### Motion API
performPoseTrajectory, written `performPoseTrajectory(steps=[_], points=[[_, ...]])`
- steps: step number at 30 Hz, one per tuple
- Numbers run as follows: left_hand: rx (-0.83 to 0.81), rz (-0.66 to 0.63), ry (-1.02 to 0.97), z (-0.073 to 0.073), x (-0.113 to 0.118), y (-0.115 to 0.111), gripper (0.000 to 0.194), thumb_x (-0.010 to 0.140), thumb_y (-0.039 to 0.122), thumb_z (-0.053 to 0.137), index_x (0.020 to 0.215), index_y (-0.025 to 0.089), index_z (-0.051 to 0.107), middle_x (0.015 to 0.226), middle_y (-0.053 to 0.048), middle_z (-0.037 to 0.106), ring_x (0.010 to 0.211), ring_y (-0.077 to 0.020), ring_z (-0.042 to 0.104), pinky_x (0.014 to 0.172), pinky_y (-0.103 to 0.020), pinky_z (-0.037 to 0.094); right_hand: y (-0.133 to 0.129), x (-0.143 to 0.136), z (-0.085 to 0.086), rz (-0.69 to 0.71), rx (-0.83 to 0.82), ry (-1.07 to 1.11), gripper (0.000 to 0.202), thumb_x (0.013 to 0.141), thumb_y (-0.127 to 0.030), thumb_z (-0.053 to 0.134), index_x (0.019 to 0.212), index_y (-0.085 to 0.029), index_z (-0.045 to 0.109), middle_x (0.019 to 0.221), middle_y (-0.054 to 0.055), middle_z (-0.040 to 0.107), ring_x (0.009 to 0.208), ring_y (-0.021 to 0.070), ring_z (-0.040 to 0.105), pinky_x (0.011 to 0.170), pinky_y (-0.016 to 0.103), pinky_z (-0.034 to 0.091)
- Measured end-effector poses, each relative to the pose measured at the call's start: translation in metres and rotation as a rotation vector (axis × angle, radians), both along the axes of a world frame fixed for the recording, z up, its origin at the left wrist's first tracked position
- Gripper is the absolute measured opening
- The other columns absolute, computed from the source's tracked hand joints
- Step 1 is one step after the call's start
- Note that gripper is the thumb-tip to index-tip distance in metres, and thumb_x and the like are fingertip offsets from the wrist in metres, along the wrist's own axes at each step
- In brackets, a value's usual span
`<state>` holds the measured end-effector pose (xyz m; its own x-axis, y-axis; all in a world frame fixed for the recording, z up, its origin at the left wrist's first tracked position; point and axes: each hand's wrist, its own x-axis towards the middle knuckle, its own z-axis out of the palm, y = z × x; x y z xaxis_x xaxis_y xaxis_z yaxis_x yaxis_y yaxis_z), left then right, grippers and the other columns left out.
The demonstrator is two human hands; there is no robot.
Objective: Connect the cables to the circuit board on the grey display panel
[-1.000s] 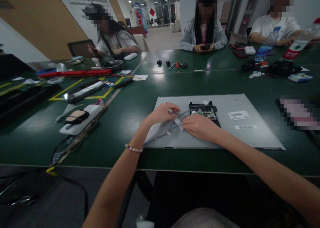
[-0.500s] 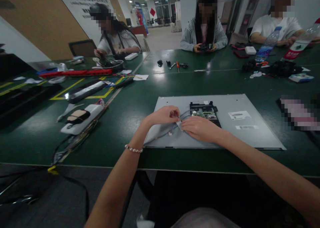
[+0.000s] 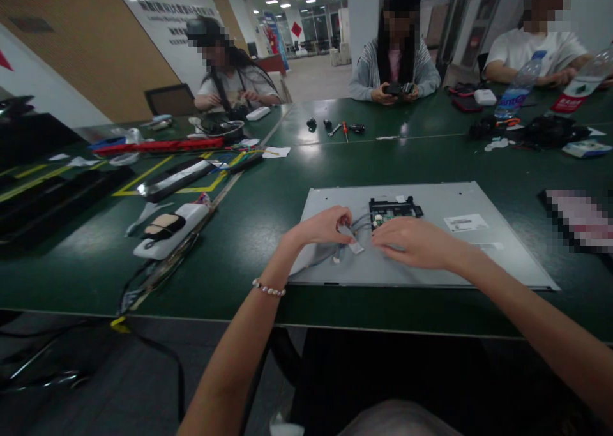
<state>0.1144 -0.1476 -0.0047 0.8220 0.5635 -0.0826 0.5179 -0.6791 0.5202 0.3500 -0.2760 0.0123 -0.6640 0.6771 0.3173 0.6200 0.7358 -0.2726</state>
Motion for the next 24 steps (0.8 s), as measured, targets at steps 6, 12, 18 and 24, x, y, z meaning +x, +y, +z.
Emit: performPoseTrajectory(steps=[6, 12, 18, 24], points=[[0.107, 0.085, 0.053, 0.006, 0.0, -0.015, 0.043, 0.066, 0.04, 0.074, 0.098, 0.018, 0.056, 0.095, -0.007, 0.06, 0.082, -0.0193, 0.056, 0.071, -0.029, 0.044, -0.062, 0.08, -0.009, -0.478, -0.098, 0.037, 0.04, 0.096, -0.041, 0.042, 0.127, -0.026, 0.063, 0.129, 0.005, 0.066, 0.121, 0.0269, 0.06, 0.104, 0.046, 0.048], [0.346, 0.295, 0.18, 0.021, 0.016, -0.072, 0.029, 0.077, 0.027, 0.067, 0.098, 0.016, 0.051, 0.1, -0.011, 0.06, 0.096, -0.0276, 0.057, 0.081, -0.037, 0.045, -0.119, 0.131, -0.061, -0.799, -0.126, 0.07, 0.058, 0.095, -0.049, 0.039, 0.146, -0.023, 0.044, 0.145, 0.01, 0.052, 0.13, 0.0317, 0.052, 0.108, 0.051, 0.043], [0.54, 0.455, 0.052, 0.019, 0.023, -0.116, 0.02, 0.082, 0.021, 0.064, 0.096, 0.02, 0.05, 0.107, -0.009, 0.059, 0.104, -0.0273, 0.055, 0.087, -0.04, 0.047, -0.133, 0.144, -0.08, -0.857, -0.088, 0.099, 0.056, 0.096, -0.048, 0.037, 0.143, -0.02, 0.045, 0.144, 0.012, 0.052, 0.133, 0.0315, 0.049, 0.112, 0.051, 0.04], [0.635, 0.603, -0.175, 0.003, 0.014, -0.155, 0.015, 0.087, 0.018, 0.058, 0.1, 0.022, 0.053, 0.126, -0.013, 0.056, 0.131, -0.0326, 0.043, 0.108, -0.051, 0.038, -0.136, 0.154, -0.098, -0.822, -0.043, 0.003, 0.056, 0.096, -0.048, 0.036, 0.144, -0.02, 0.045, 0.149, 0.012, 0.046, 0.141, 0.0321, 0.037, 0.115, 0.055, 0.032]])
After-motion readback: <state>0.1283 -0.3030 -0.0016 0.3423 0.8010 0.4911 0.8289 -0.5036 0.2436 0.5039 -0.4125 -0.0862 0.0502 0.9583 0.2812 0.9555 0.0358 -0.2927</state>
